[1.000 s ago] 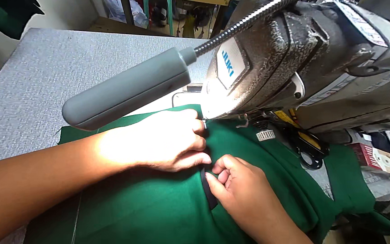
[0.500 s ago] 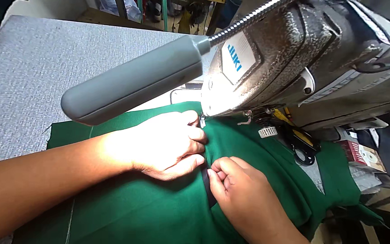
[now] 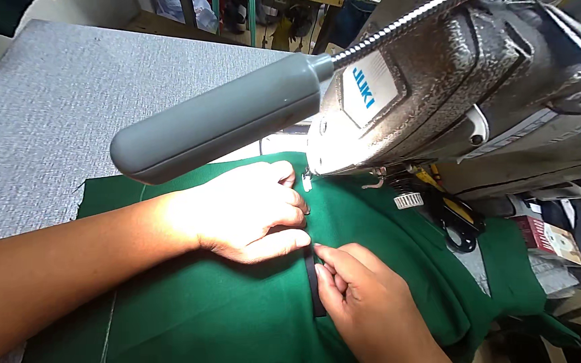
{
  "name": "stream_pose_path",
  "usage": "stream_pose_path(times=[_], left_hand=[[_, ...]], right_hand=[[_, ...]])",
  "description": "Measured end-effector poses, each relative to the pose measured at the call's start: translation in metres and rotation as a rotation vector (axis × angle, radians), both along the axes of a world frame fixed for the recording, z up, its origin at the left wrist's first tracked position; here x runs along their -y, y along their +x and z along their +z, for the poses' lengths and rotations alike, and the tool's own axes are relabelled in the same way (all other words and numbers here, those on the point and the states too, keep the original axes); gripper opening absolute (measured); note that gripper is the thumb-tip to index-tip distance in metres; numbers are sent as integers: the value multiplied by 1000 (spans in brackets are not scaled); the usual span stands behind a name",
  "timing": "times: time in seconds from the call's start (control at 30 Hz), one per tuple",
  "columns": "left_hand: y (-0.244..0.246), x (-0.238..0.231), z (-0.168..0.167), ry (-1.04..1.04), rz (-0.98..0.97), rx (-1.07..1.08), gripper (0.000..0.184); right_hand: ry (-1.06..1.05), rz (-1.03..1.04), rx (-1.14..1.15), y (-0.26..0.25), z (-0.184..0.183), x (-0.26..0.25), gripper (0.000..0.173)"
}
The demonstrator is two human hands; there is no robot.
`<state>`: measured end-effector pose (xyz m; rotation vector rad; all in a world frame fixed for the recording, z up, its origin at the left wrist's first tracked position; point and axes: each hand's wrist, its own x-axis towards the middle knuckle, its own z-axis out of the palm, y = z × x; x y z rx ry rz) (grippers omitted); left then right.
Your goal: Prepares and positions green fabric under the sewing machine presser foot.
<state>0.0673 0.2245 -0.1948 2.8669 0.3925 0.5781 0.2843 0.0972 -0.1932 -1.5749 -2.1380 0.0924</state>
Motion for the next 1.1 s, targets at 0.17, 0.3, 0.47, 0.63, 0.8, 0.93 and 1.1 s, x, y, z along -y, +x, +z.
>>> stream_pose_path(times=[0.17, 0.3, 0.47, 0.63, 0.8, 0.93, 1.1], left_hand=[[-1, 4, 0, 18, 40, -11, 48], [-1, 25, 3, -10, 217, -79, 65], [-7, 59, -9, -120, 464, -212, 85], [-5, 62, -20, -116, 509, -177, 80], [-1, 43, -20, -87, 497, -173, 77], [0, 30, -21, -66, 471, -152, 75], [0, 22, -19, -64, 452, -165, 73]], right_hand=[[-10, 103, 60, 2, 1, -5, 25], [-20, 385, 148, 27, 5, -20, 30], [-120, 599, 232, 64, -3, -38, 63], [-106, 606, 239, 71, -14, -42, 71], [-95, 593, 241, 76, -15, -56, 73], [-83, 582, 238, 78, -17, -63, 75], [-78, 566, 244, 78, -17, -64, 75]])
